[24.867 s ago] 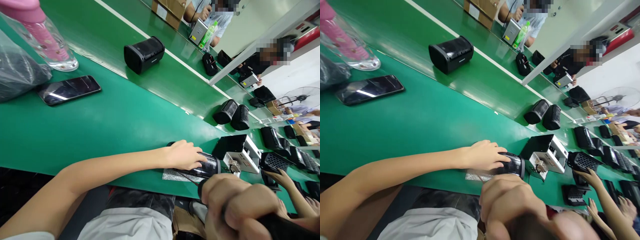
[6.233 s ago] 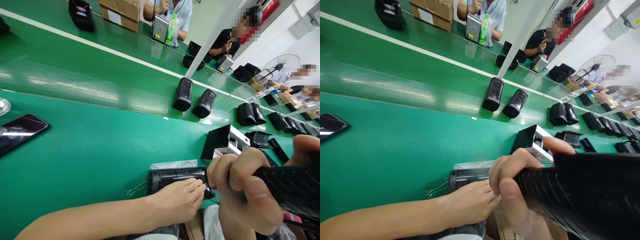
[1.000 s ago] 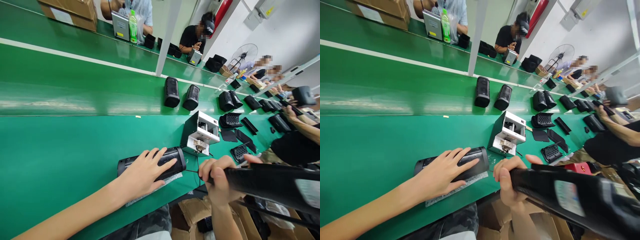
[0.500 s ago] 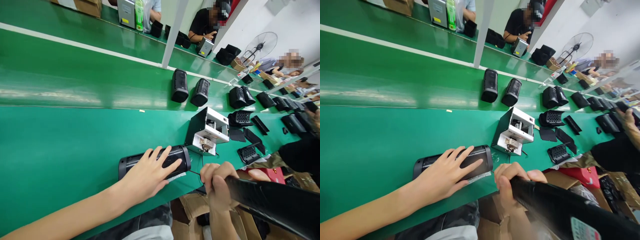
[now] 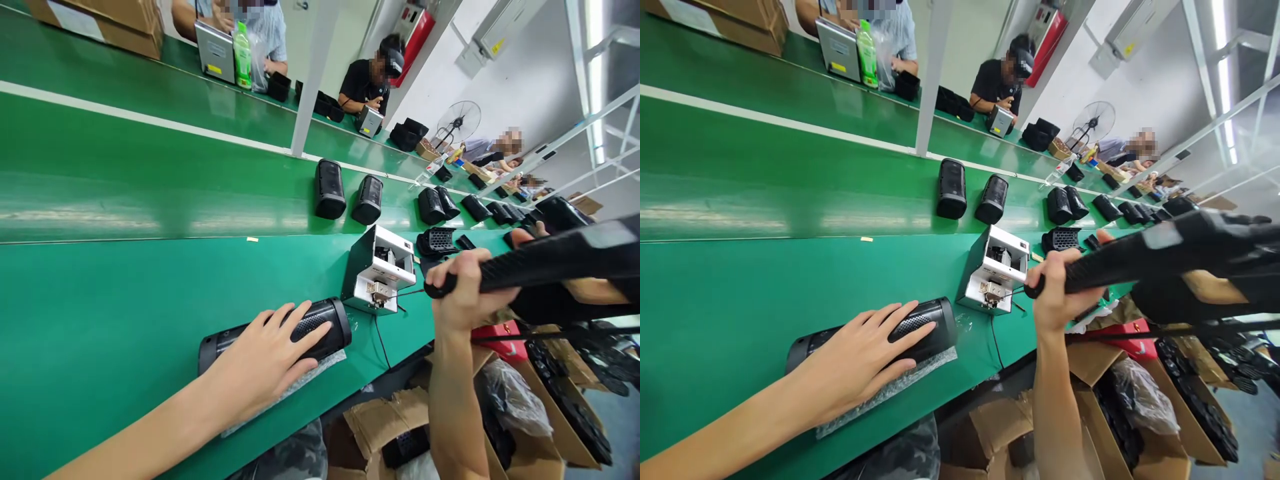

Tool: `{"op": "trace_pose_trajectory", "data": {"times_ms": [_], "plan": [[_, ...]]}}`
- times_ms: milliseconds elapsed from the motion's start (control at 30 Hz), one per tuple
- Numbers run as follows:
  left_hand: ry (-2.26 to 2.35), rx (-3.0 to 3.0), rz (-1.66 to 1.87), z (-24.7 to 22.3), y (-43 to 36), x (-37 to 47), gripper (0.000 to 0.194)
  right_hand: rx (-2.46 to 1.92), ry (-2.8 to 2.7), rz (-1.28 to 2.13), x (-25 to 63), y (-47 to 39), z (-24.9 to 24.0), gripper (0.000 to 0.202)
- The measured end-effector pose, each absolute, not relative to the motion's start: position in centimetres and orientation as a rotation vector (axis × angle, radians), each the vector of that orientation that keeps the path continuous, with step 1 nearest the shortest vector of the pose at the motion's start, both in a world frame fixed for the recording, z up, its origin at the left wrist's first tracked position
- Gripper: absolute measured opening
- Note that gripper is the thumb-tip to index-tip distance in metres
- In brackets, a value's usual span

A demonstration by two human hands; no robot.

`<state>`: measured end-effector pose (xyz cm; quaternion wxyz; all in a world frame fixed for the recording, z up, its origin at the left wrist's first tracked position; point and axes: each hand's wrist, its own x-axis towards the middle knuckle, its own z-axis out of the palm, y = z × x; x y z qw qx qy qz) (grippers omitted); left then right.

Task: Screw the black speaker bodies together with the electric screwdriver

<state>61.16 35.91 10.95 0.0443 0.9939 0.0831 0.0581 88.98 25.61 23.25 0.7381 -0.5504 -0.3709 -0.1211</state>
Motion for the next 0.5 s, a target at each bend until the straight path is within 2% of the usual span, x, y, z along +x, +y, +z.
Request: {"op": "trace_pose_trajectory", "data": {"times_ms": [67,267,333,400,433,500], "plan": [[0.242,3.041,0.196,11.0,36.0,61.2,0.055,-1.208,-0.861,-0.243,89.7,26.9,22.0,0.046],[0.25,3.037,0.256,10.8,36.0,61.3,0.053,-1.274,-0.867,-0.007,87.7,25.2,19.8,0.047],[0.245,3.018,0.244,11.1,35.9,61.4,0.053,-1.269,-0.837,0.045,85.2,23.3,20.4,0.041],[0.236,3.014,0.213,11.4,35.8,61.5,0.054,-1.253,-0.81,0.055,82.4,21.4,21.7,0.022],[0.233,3.017,0.195,11.6,35.8,61.5,0.054,-1.254,-0.83,0.059,81.1,20.6,22.3,0.022],[0.239,3.019,0.167,11.8,35.8,61.5,0.054,-1.267,-0.969,0.093,79.0,19.7,23.5,0.043]]}}
